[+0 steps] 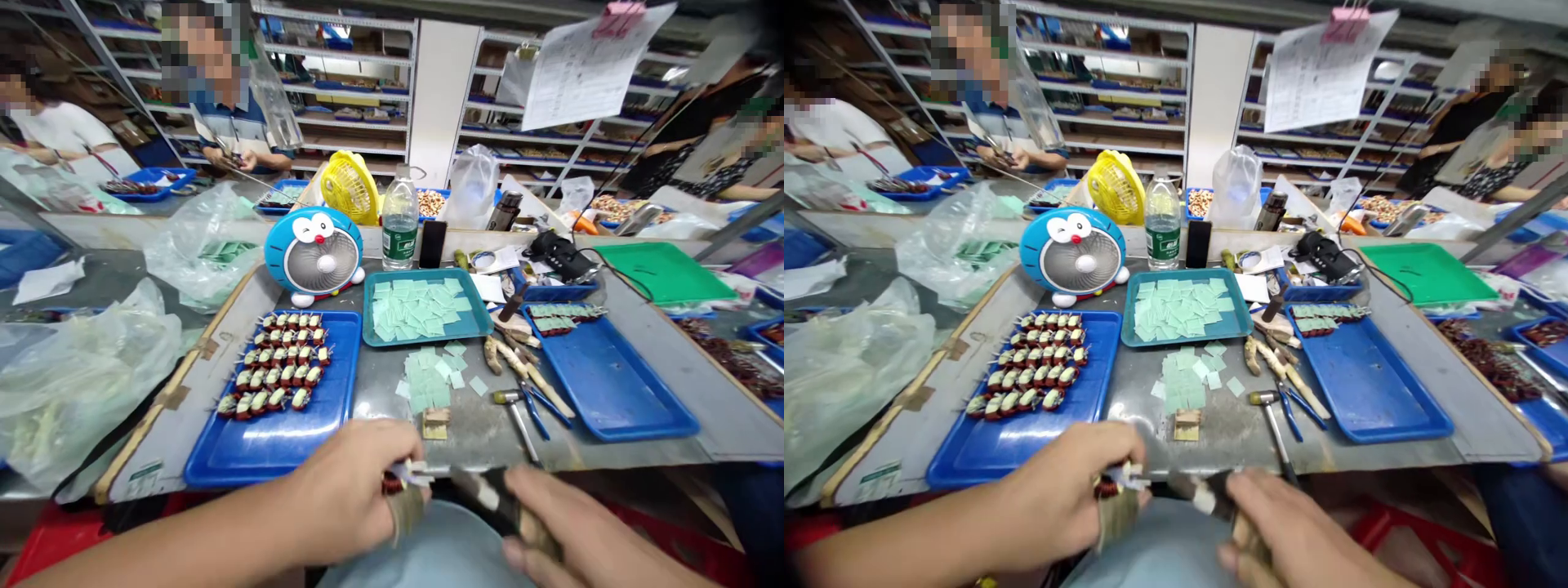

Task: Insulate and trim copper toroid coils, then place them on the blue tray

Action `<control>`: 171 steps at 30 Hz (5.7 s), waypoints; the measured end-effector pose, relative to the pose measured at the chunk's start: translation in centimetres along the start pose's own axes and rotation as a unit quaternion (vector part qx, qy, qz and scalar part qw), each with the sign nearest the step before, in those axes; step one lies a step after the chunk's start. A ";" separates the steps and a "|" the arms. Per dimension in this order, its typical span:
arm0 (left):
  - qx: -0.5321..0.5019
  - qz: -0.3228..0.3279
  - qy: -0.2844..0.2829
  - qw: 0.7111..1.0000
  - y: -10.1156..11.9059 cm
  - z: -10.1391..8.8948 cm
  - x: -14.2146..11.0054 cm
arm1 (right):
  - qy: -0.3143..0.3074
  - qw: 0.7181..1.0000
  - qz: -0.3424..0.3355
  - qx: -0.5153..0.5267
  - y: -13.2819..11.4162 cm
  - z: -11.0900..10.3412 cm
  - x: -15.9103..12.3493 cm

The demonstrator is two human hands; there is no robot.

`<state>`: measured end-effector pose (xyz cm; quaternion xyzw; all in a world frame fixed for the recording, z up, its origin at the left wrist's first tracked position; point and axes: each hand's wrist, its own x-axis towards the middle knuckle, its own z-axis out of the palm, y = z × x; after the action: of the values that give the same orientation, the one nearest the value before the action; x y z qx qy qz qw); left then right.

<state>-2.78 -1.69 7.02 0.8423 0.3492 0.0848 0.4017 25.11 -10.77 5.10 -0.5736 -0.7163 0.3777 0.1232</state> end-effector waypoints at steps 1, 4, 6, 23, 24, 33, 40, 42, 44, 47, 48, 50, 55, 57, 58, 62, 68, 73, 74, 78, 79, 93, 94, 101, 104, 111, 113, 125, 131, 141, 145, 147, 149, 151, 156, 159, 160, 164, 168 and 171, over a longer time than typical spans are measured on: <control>-0.006 -0.023 0.004 1.000 -0.2 -0.1 0.3 | 0.025 0.999 0.023 0.042 0.3 0.4 0.4; -0.046 -0.055 0.007 0.997 -0.5 -0.4 0.8 | 0.060 0.969 0.050 0.236 -0.1 1.9 2.4; -0.056 -0.055 0.018 0.997 -0.4 -0.1 0.9 | 0.047 0.934 0.034 0.352 -1.2 3.2 3.9; 0.035 -0.054 0.077 0.995 -1.5 2.1 1.4 | 0.095 0.945 -0.066 0.306 -2.1 6.2 7.6; 0.051 -0.063 0.073 0.994 -1.6 2.3 1.4 | 0.102 0.947 -0.070 0.296 -2.1 6.4 7.6; 0.070 -0.086 0.073 0.991 -1.6 2.3 2.1 | 0.176 0.960 -0.148 0.157 -1.6 4.9 7.1; 0.040 -0.088 0.085 0.992 -1.1 1.7 2.8 | 0.108 0.972 -0.106 0.178 -1.7 2.5 7.5; 0.054 -0.095 0.087 0.990 -1.0 1.7 3.0 | 0.100 0.967 -0.057 0.227 -1.8 2.7 7.7; 0.065 -0.100 0.084 0.989 -0.9 1.7 3.1 | 0.086 0.956 -0.014 0.281 -1.7 2.9 7.9; 0.072 -0.095 0.079 0.990 -0.8 1.8 3.0 | 0.052 0.937 0.000 0.347 -1.7 2.9 8.2; 0.072 -0.093 0.078 0.990 -0.8 1.8 3.0 | 0.040 0.928 -0.002 0.371 -1.7 2.9 8.3; 0.072 -0.095 0.076 0.990 -0.6 1.8 3.0 | 0.016 0.904 0.000 0.428 -1.8 2.8 8.4; 0.095 -0.112 0.074 0.986 -0.4 2.0 3.1 | -0.004 0.852 0.024 0.523 -1.9 3.4 8.8; 0.106 -0.113 0.078 0.985 -0.5 2.2 3.1 | -0.006 0.839 0.024 0.543 -2.0 3.8 8.9; 0.112 -0.114 0.080 0.984 -0.6 2.3 3.1 | -0.006 0.834 0.025 0.552 -2.0 4.0 8.9; 0.124 -0.117 0.084 0.982 -1.0 2.7 3.0 | 0.012 0.830 0.024 0.557 -2.1 4.4 8.8; 0.128 -0.104 0.084 0.983 -1.3 2.6 3.0 | 0.004 0.823 0.067 0.565 -1.7 4.5 8.8; 0.117 -0.097 0.097 0.984 -1.2 2.3 3.2 | 0.007 0.825 0.063 0.561 -1.7 4.2 9.0; 0.125 -0.090 0.100 0.983 -1.2 2.3 3.3 | 0.015 0.824 0.061 0.563 -1.8 4.2 8.9; 0.184 -0.071 0.112 0.974 -1.4 2.7 3.4 | 0.070 0.831 0.059 0.549 -2.1 4.8 8.6; 0.194 -0.070 0.113 0.972 -1.5 2.9 3.4 | 0.074 0.830 0.063 0.549 -2.2 4.9 8.5; 0.142 -0.076 0.125 0.979 -1.6 2.9 3.8 | 0.043 0.867 0.070 0.492 -2.8 3.7 8.5; 0.113 -0.077 0.125 0.983 -1.6 2.9 3.9 | 0.036 0.872 0.059 0.485 -2.8 3.5 8.6; -0.030 -0.041 0.165 0.985 -1.9 3.0 3.9 | 0.079 0.880 0.002 0.469 -2.3 2.9 8.7; -0.058 -0.029 0.171 0.983 -1.9 3.4 3.9 | 0.070 0.858 0.033 0.508 -2.1 3.5 8.7; -0.115 -0.023 0.205 0.972 -2.9 5.1 3.8 | 0.068 0.806 0.058 0.586 -2.4 4.2 8.5; -0.131 -0.025 0.209 0.969 -3.4 5.3 3.9 | 0.083 0.836 0.051 0.539 -2.3 4.1 8.5; -0.380 -0.026 0.079 0.921 -4.4 6.2 3.3 | 0.139 0.934 0.026 0.329 -1.4 2.1 7.3; -0.461 -0.032 0.115 0.879 -4.7 6.8 4.0 | 0.134 0.870 0.048 0.472 0.1 3.5 6.6; -0.367 0.006 0.166 0.915 -4.3 7.2 4.0 | 0.209 0.954 -0.136 0.168 -0.8 1.8 7.4; -0.460 -0.025 0.158 0.874 -3.6 7.8 3.8 | 0.192 0.946 -0.095 0.244 -0.3 2.7 7.6; -0.479 -0.041 0.151 0.864 -3.6 8.0 3.8 | 0.188 0.926 -0.056 0.323 0.1 3.8 7.4; -0.461 -0.047 0.145 0.874 -3.8 8.1 3.8 | 0.186 0.920 -0.033 0.345 0.3 4.3 7.3; -0.420 -0.045 0.137 0.896 -4.1 7.8 4.0 | 0.175 0.939 -0.030 0.294 0.3 3.9 7.3; -0.305 -0.033 0.092 0.947 -4.1 6.5 4.0 | 0.138 0.977 -0.071 0.146 -0.1 1.2 8.0; -0.243 -0.014 0.094 0.965 -3.9 6.1 3.7 | 0.129 0.970 -0.026 0.204 -0.1 1.1 8.5; -0.230 -0.005 0.095 0.968 -3.9 6.1 3.5 | 0.117 0.961 -0.003 0.251 -0.1 1.3 8.7; -0.210 0.012 0.103 0.972 -4.6 6.3 3.3 | 0.089 0.899 0.054 0.426 -0.4 2.3 9.2; -0.360 -0.016 0.096 0.928 -5.7 6.4 3.9 | 0.128 0.859 0.075 0.490 -0.5 3.1 9.1; -0.474 -0.039 0.083 0.876 -6.1 6.2 4.4 | 0.145 0.817 0.158 0.535 0.7 4.6 7.6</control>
<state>-0.06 0.08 -2.17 0.5266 0.3317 0.2943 0.7253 20.43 -5.66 -0.46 -0.5708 -0.2751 0.6284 0.4513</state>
